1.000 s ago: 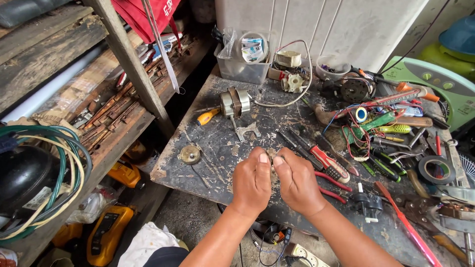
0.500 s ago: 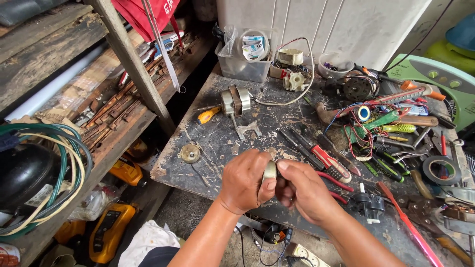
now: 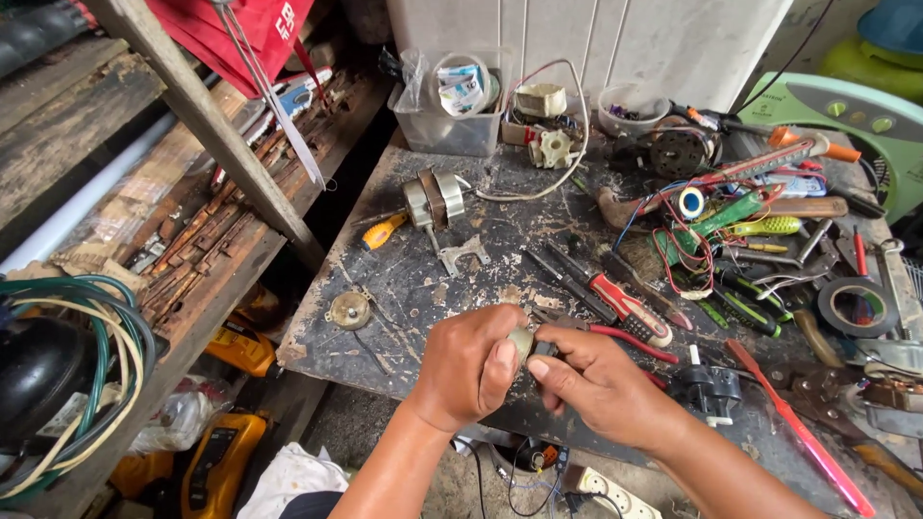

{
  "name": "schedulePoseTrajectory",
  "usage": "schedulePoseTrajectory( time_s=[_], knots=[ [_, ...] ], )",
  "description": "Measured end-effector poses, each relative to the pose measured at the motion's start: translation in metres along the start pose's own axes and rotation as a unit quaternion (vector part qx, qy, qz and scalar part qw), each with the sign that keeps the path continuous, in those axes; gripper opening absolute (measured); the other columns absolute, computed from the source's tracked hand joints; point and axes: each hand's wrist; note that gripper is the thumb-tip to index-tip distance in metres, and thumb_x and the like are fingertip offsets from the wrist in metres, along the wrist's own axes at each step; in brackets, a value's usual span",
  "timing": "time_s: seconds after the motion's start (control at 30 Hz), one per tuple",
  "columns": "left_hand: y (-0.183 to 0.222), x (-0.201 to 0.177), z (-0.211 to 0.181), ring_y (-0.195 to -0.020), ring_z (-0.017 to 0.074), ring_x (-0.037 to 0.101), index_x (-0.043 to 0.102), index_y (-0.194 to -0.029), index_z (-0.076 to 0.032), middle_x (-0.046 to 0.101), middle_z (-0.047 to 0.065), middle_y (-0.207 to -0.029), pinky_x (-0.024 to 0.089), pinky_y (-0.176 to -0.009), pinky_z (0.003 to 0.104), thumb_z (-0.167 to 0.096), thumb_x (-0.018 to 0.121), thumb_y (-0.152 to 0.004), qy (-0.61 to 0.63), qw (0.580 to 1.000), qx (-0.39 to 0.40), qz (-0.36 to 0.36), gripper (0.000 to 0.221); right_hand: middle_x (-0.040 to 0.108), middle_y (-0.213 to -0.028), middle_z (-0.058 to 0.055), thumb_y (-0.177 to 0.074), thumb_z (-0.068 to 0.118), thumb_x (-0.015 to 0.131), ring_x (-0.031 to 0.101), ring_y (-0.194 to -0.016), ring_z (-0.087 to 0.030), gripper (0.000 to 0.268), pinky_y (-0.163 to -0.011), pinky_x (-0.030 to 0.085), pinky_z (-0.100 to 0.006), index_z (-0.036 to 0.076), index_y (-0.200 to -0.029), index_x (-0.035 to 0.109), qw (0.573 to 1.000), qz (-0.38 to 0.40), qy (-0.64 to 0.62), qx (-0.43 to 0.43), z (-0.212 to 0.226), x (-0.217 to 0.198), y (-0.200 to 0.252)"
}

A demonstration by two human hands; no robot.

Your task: Disassembling and cleaning the internal components of a small electric motor.

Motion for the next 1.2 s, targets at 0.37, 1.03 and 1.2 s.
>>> schedulePoseTrajectory(
  time_s=[0.37,1.03,1.2],
  knots=[
    [-0.018,0.019,0.006,-0.051,0.0313,0.048,0.048,-0.082,-0.015,0.05,0.007,-0.059,0.029,-0.051,0.045,-0.046,0.02,-0.105,0.018,0.955,-0.231,0.188,0.047,0.054,-0.079,-0.009,-0.103,0.031,0.055,0.055,-0.069,-0.033,0.026,-0.057,0.042,-0.043,0.01,-0.089,0.05,0.834,-0.048,0.504,-0.219,-0.008,-0.028,0.0],
    [-0.016,0.068,-0.027,-0.076,0.0481,0.066,0.065,-0.072,0.002,0.065,0.031,-0.07,0.051,-0.07,0.052,-0.035,0.032,-0.107,0.184,0.917,-0.354,0.028,0.061,0.056,-0.06,-0.01,-0.102,0.036,0.055,0.064,-0.058,-0.036,0.03,-0.055,0.054,-0.044,0.012,-0.086,0.063,0.835,-0.173,0.49,-0.183,-0.042,-0.05,0.016],
    [-0.008,0.072,-0.036,-0.056,0.0332,0.057,0.061,-0.066,-0.004,0.057,0.021,-0.055,0.047,-0.056,0.042,-0.027,0.03,-0.111,0.195,0.935,-0.294,-0.033,0.06,0.058,-0.057,-0.01,-0.1,0.035,0.058,0.063,-0.055,-0.038,0.027,-0.052,0.052,-0.042,0.015,-0.084,0.064,0.888,-0.19,0.391,-0.152,-0.032,-0.047,0.026]
  ],
)
Point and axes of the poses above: each hand's wrist, its own y-axis away from the middle knuckle, its own x-axis out of the palm, z = x × y
